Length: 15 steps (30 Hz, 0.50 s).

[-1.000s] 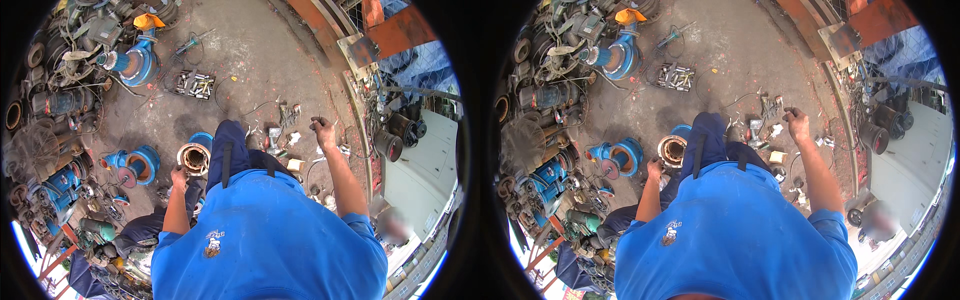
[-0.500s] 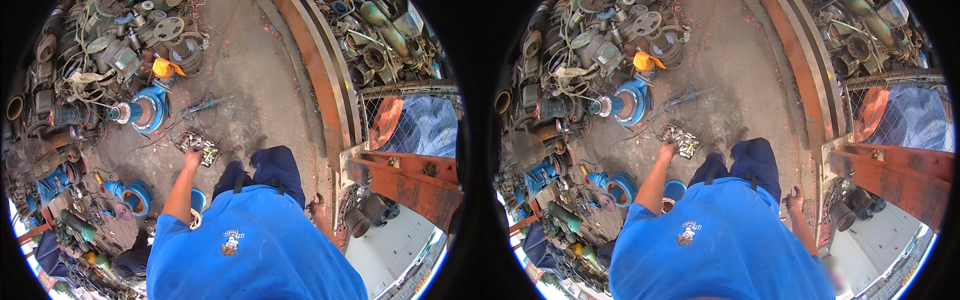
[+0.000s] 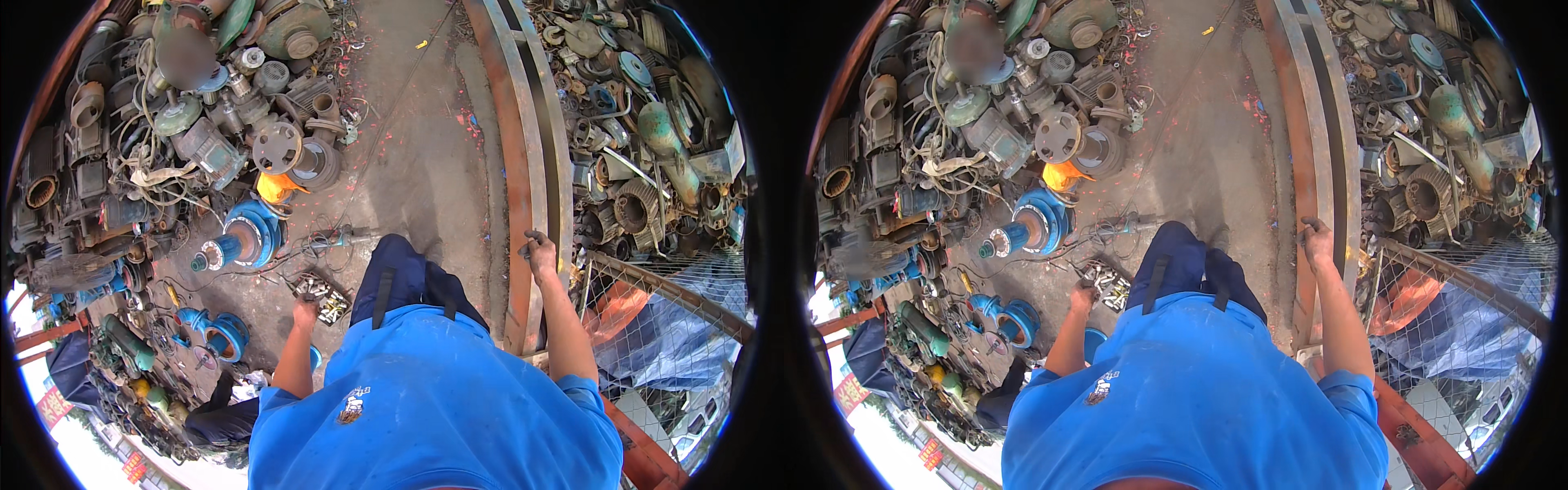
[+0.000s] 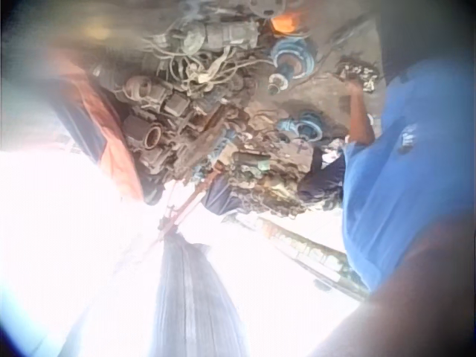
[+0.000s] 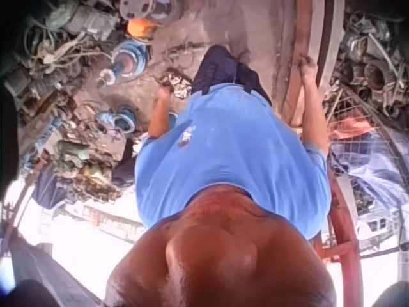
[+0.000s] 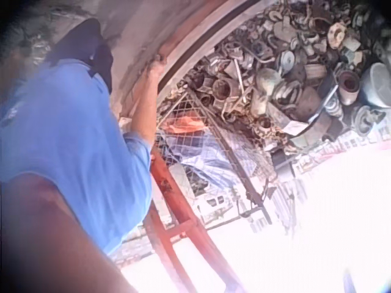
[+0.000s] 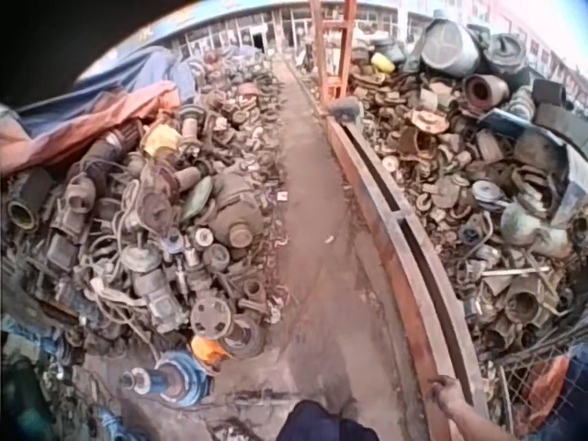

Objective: The person uses a hammer and wrench to adjust and tighten components on a motor assembly. They then walk through a scrap yard, pick up a small metal part, and return to the motor to continue working on it.

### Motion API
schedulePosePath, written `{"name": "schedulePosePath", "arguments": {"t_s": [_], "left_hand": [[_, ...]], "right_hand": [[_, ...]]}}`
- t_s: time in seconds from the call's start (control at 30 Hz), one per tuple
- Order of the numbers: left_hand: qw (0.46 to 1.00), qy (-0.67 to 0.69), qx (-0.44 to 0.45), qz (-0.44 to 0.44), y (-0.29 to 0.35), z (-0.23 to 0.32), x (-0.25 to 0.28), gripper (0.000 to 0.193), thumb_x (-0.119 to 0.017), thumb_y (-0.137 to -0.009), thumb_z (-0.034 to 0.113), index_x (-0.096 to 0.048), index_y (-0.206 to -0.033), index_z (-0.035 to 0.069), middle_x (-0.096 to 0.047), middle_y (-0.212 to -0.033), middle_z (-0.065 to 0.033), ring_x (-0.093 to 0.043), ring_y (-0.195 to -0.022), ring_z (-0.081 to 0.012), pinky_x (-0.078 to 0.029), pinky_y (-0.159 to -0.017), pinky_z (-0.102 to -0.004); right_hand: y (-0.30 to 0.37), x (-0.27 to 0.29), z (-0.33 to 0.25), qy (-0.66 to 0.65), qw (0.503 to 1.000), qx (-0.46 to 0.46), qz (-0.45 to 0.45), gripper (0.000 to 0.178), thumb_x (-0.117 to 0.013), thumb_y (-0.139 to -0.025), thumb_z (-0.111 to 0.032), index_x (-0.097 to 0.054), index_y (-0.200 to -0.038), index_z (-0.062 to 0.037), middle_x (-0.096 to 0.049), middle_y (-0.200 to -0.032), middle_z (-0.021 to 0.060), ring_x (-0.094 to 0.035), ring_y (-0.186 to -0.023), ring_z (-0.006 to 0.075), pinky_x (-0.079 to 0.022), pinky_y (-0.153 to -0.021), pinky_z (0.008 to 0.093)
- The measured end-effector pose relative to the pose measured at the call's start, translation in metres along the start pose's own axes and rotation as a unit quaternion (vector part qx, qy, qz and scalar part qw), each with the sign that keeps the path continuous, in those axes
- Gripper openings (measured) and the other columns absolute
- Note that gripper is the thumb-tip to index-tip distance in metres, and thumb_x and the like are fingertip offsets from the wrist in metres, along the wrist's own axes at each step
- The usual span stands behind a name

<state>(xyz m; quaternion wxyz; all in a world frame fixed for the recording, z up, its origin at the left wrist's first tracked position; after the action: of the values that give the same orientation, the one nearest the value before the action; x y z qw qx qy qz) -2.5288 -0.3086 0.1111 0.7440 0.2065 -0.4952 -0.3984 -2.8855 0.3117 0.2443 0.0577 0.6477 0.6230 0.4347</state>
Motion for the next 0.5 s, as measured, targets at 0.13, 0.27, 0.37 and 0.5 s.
{"name": "schedulePosePath", "arguments": {"t_s": [0.13, 0.27, 0.37, 0.5], "left_hand": [[0.987, 0.091, 0.134, 0.013, -0.001, 0.016, -0.042, 0.019, -0.066, -0.083, 0.015, -0.066, -0.096, 0.002, -0.067, -0.076, -0.0099, -0.063, -0.062, -0.0198, -0.047, -0.049, -0.0376], [0.982, -0.181, 0.057, -0.013, -0.061, 0.096, -0.09, 0.024, -0.061, -0.087, 0.024, -0.07, -0.099, 0.005, -0.069, -0.084, -0.0147, -0.067, -0.074, -0.0265, -0.052, -0.061, -0.0398], [0.968, -0.162, -0.122, -0.147, -0.208, 0.148, -0.079, 0.019, -0.067, -0.078, 0.02, -0.072, -0.087, 0.004, -0.069, -0.072, -0.0165, -0.066, -0.057, -0.0263, -0.052, -0.052, -0.0382], [0.987, 0.153, -0.038, -0.035, -0.251, 0.555, -0.062, 0.025, -0.063, -0.075, 0.005, -0.064, -0.098, -0.005, -0.062, -0.068, -0.0058, -0.058, -0.054, -0.0152, -0.044, -0.049, -0.03]], "right_hand": [[-0.112, 0.011, -0.065, 0.076, 0.997, -0.02, -0.013, 0.029, -0.052, -0.094, -0.01, -0.066, -0.116, 0.0, -0.07, -0.074, 0.0087, -0.063, -0.064, 0.0139, -0.049, -0.061, 0.0287], [-0.169, -0.01, -0.138, 0.139, 0.987, -0.082, -0.016, 0.028, -0.057, -0.089, -0.01, -0.07, -0.112, 0.0001, -0.072, -0.082, 0.012, -0.068, -0.073, 0.0169, -0.053, -0.07, 0.0306], [-0.185, -0.02, -0.245, 0.193, 0.98, -0.016, -0.04, 0.025, -0.061, -0.089, -0.016, -0.072, -0.109, -0.0052, -0.074, -0.095, 0.0161, -0.071, -0.093, 0.0271, -0.052, -0.086, 0.0345], [-0.231, 0.0, -0.532, 0.162, 0.959, 0.227, 0.057, 0.02, -0.068, -0.089, -0.015, -0.071, -0.104, -0.0027, -0.069, -0.081, 0.0077, -0.059, -0.074, 0.0106, -0.049, -0.071, 0.0256]]}}
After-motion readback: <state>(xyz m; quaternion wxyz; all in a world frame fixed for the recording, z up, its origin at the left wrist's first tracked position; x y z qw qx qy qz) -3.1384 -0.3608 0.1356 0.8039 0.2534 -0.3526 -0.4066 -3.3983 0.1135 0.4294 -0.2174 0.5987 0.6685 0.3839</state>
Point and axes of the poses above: each hand's wrist, its own y-axis away from the middle knuckle, its own x-axis out of the back of the hand, z = x × y, the point moved 6 cm from there along -y, towards the middle knuckle
